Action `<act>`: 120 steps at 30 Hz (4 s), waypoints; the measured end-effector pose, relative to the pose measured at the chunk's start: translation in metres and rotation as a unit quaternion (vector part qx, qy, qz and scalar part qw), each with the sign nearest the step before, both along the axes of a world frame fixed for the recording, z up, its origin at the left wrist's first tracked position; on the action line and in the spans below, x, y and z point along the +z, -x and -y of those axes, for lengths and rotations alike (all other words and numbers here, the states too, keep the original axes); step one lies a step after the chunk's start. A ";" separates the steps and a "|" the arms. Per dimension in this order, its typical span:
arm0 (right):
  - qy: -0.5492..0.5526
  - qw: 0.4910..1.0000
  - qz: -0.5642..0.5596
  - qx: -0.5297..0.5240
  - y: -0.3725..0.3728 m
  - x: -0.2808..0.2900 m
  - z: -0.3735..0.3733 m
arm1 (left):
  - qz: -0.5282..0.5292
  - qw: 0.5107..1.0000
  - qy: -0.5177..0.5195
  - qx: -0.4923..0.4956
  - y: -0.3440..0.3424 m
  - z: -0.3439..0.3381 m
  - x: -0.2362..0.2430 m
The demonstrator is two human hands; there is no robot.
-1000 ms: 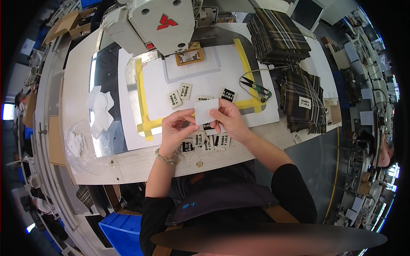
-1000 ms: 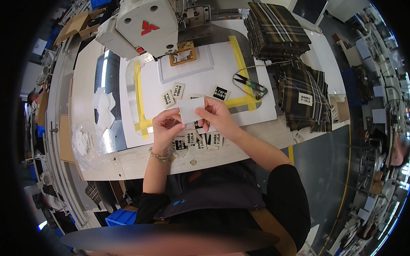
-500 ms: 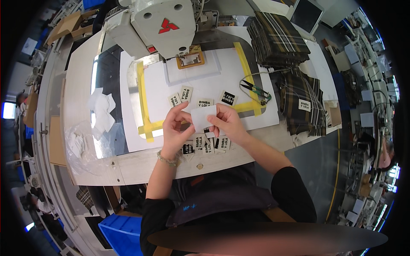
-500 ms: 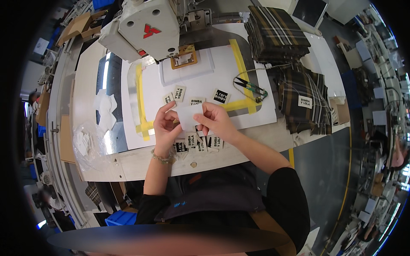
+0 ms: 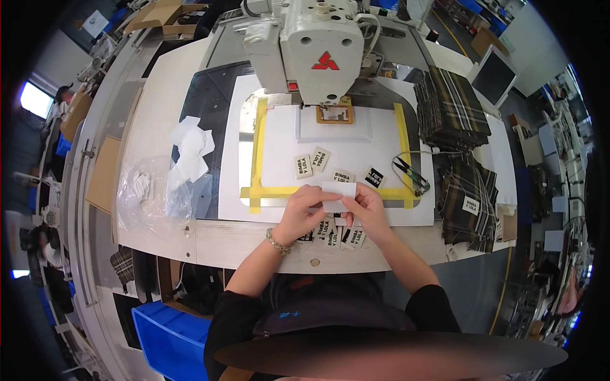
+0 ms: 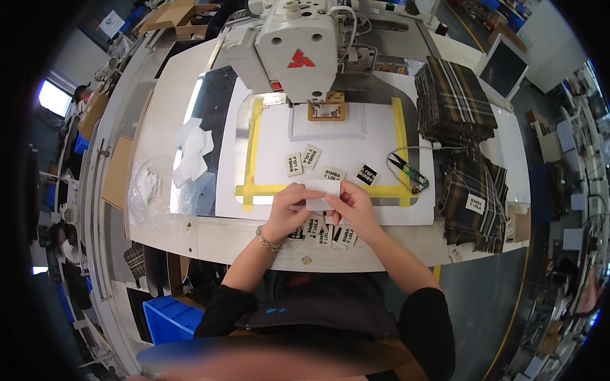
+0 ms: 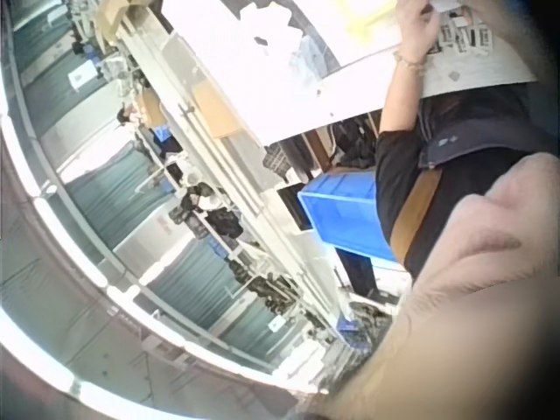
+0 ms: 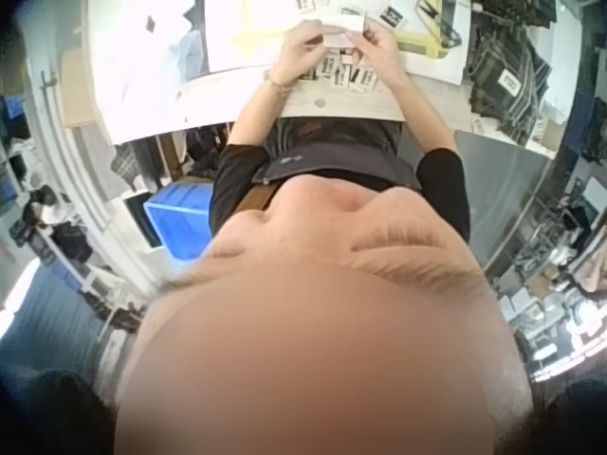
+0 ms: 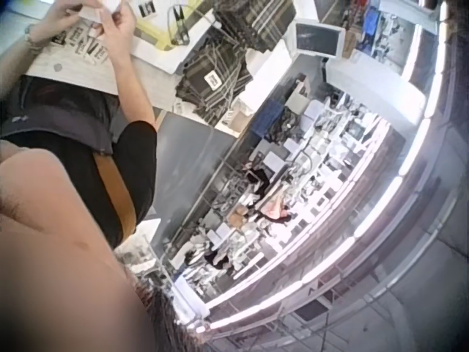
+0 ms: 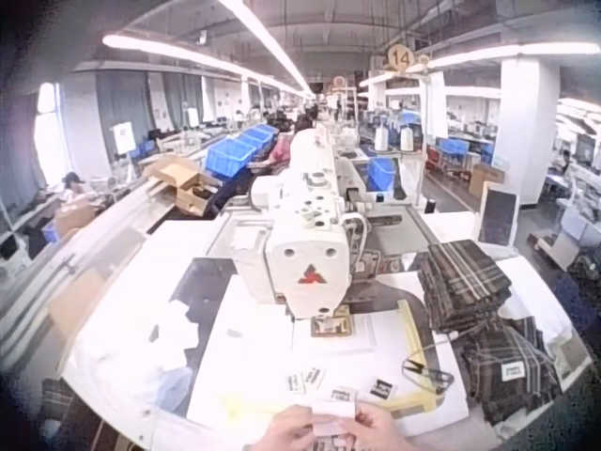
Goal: Sewing labels onto plaid fabric pieces using an industrial sewing machine.
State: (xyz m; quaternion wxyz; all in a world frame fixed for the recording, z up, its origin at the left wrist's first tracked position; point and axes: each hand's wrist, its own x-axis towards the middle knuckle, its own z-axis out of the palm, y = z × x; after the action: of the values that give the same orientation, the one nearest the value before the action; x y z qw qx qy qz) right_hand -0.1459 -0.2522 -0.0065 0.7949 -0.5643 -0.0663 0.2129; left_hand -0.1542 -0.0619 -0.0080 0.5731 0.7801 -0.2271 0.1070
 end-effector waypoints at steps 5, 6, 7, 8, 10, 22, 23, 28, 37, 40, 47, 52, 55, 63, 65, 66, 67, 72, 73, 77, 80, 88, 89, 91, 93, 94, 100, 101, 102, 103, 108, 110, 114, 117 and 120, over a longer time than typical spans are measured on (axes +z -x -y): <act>-0.011 1.000 -0.004 0.003 0.003 -0.001 0.000 | -0.008 0.999 0.031 0.028 0.003 0.000 -0.005; -0.027 1.000 0.009 0.010 0.003 -0.004 0.002 | -0.005 0.999 0.031 0.030 0.003 0.000 -0.005; -0.020 0.999 0.027 0.031 0.002 -0.004 0.005 | -0.006 0.999 0.033 0.038 0.003 0.000 -0.004; -0.019 0.999 0.030 0.034 0.002 -0.005 0.004 | -0.003 0.999 0.033 0.041 0.004 0.000 -0.004; -0.019 0.996 0.087 0.011 0.004 -0.004 -0.001 | -0.007 0.998 0.037 0.054 0.003 0.000 -0.003; 0.092 0.978 0.186 -0.026 0.003 0.005 -0.003 | 0.095 0.987 -0.027 0.129 -0.007 -0.011 0.008; 0.089 0.977 0.188 -0.036 0.003 0.006 -0.003 | 0.114 0.981 -0.039 0.150 -0.010 -0.015 0.010; 0.091 0.981 0.169 -0.033 0.000 0.003 -0.003 | 0.108 0.962 -0.039 0.247 -0.025 -0.039 -0.004; 0.114 0.981 0.154 -0.021 0.003 0.000 0.001 | -0.060 0.976 -0.004 0.208 -0.022 -0.039 -0.002; 0.119 0.979 0.165 -0.029 0.000 -0.004 0.001 | -0.112 0.976 0.030 0.186 -0.020 -0.039 -0.004; 0.107 0.977 0.173 -0.072 -0.010 -0.007 0.007 | -0.154 0.976 0.058 0.145 -0.027 -0.042 -0.005; 0.108 0.975 0.172 -0.088 -0.009 -0.003 0.009 | -0.085 0.975 -0.068 0.196 -0.024 -0.042 -0.005; 0.100 0.977 0.172 -0.080 -0.009 -0.003 0.008 | 0.010 0.955 -0.111 0.274 -0.023 -0.044 -0.004; 0.160 0.936 0.300 -0.096 -0.002 -0.004 0.007 | 0.097 0.946 0.092 0.295 -0.019 -0.039 -0.005; 0.182 0.932 0.303 -0.074 0.000 0.008 0.004 | 0.066 0.962 0.086 0.249 -0.013 -0.034 -0.002; 0.180 0.931 0.306 -0.081 0.001 0.015 0.003 | 0.032 0.974 0.078 0.208 -0.009 -0.031 0.001; 0.181 0.939 0.283 -0.070 0.001 0.024 0.004 | 0.036 0.977 0.078 0.197 -0.008 -0.025 0.003; 0.214 0.947 0.239 0.013 -0.009 0.033 0.007 | -0.027 0.993 0.012 0.112 -0.006 -0.012 0.025; 0.202 0.948 0.244 0.010 -0.012 0.035 0.005 | -0.025 0.995 0.001 0.100 -0.008 -0.013 0.026; 0.187 0.936 0.300 -0.001 -0.040 0.030 -0.001 | -0.055 0.996 -0.016 0.072 -0.027 -0.012 0.031; 0.182 0.956 0.229 0.012 -0.070 0.027 -0.003 | -0.063 0.995 -0.026 0.070 -0.052 -0.010 0.036; 0.250 0.893 0.373 -0.038 -0.123 0.013 -0.002 | 0.149 0.981 -0.125 0.000 -0.122 -0.012 0.018; 0.286 0.883 0.371 -0.029 -0.127 0.012 0.000 | 0.158 0.976 -0.153 -0.008 -0.127 -0.012 0.015; 0.288 0.884 0.367 -0.030 -0.131 0.011 0.003 | 0.170 0.971 -0.168 -0.011 -0.133 -0.012 0.009; 0.291 0.885 0.363 -0.031 -0.132 0.006 0.004 | 0.182 0.966 -0.184 -0.015 -0.137 -0.014 0.001; 0.296 0.878 0.374 -0.036 -0.132 0.002 0.004 | 0.187 0.967 -0.174 -0.006 -0.137 -0.014 -0.001; 0.281 0.871 0.400 -0.049 -0.135 -0.008 0.002 | 0.208 0.966 -0.154 0.017 -0.137 -0.018 -0.002; 0.273 0.867 0.415 -0.045 -0.136 -0.007 0.003 | 0.195 0.968 -0.158 0.015 -0.136 -0.020 -0.002; 0.273 0.865 0.418 -0.045 -0.136 -0.007 0.003 | 0.197 0.968 -0.157 0.017 -0.136 -0.022 -0.001; 0.275 0.872 0.402 -0.040 -0.136 -0.008 0.003 | 0.215 0.963 -0.163 0.018 -0.136 -0.023 0.001; 0.277 0.878 0.389 -0.040 -0.135 -0.009 0.001 | 0.256 0.952 -0.169 0.024 -0.137 -0.029 0.005; 0.255 0.879 0.400 -0.047 -0.133 -0.009 0.001 | 0.279 0.943 -0.181 0.003 -0.135 -0.027 0.009; 0.265 0.879 0.394 -0.042 -0.132 -0.012 -0.002 | 0.268 0.943 -0.196 -0.010 -0.130 -0.025 0.011; 0.247 0.881 0.400 -0.050 -0.131 -0.014 -0.004 | 0.255 0.944 -0.209 -0.023 -0.128 -0.025 0.010; 0.267 0.882 0.387 -0.038 -0.129 -0.013 -0.003 | 0.252 0.946 -0.202 -0.028 -0.127 -0.023 0.012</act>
State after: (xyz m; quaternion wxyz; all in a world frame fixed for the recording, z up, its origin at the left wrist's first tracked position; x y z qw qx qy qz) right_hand -0.0166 -0.2490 -0.0194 0.5330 -0.7945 -0.2877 -0.0431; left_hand -0.0274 -0.0390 0.0038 0.3303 0.8204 -0.4030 0.2356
